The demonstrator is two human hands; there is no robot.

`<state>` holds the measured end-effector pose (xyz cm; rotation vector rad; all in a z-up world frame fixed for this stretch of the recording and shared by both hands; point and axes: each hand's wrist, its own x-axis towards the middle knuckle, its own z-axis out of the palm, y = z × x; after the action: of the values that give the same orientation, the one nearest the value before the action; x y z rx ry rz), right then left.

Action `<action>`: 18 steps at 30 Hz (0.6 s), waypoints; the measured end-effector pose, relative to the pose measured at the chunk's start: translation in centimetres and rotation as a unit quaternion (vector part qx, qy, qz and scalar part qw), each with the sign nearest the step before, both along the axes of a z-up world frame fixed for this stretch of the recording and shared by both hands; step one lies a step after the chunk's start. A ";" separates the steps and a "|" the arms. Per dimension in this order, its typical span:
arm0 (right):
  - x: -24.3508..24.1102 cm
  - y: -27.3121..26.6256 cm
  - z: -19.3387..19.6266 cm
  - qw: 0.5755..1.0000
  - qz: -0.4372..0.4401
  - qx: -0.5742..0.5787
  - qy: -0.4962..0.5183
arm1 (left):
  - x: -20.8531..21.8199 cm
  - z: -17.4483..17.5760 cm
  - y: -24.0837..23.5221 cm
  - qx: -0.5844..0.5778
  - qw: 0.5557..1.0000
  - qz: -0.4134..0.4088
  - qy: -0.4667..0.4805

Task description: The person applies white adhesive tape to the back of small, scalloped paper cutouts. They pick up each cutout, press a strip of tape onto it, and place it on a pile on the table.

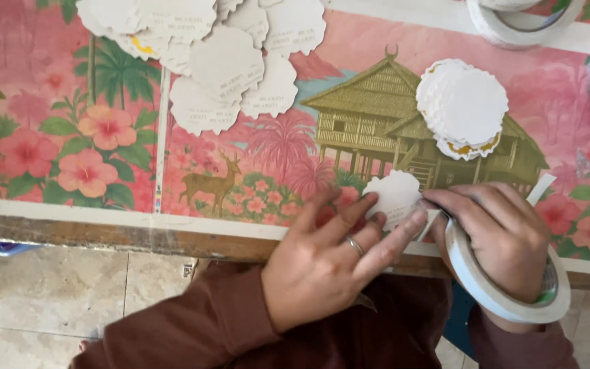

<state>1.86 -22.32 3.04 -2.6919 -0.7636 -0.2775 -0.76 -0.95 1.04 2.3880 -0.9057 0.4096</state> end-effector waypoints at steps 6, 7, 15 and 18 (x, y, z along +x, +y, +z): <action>-0.7 -0.7 -0.5 0.998 0.018 -0.023 -0.063 | -1.8 0.0 -3.1 0.129 0.986 0.090 -0.055; -0.7 -0.9 -0.1 0.997 0.020 -0.025 -0.066 | -1.9 -0.2 -3.5 0.127 0.986 0.092 -0.058; -5.4 -0.6 -1.2 0.990 0.121 0.069 -0.033 | -1.6 -0.8 -4.5 0.232 0.967 0.076 -0.071; -5.2 -5.4 -0.7 0.993 0.046 0.084 0.061 | -1.3 -1.3 -3.9 0.185 0.979 0.077 -0.034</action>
<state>-3.34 -27.68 2.38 -2.4817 -0.7888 -0.1457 -2.02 -4.87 -0.28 2.8119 -0.8935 0.4126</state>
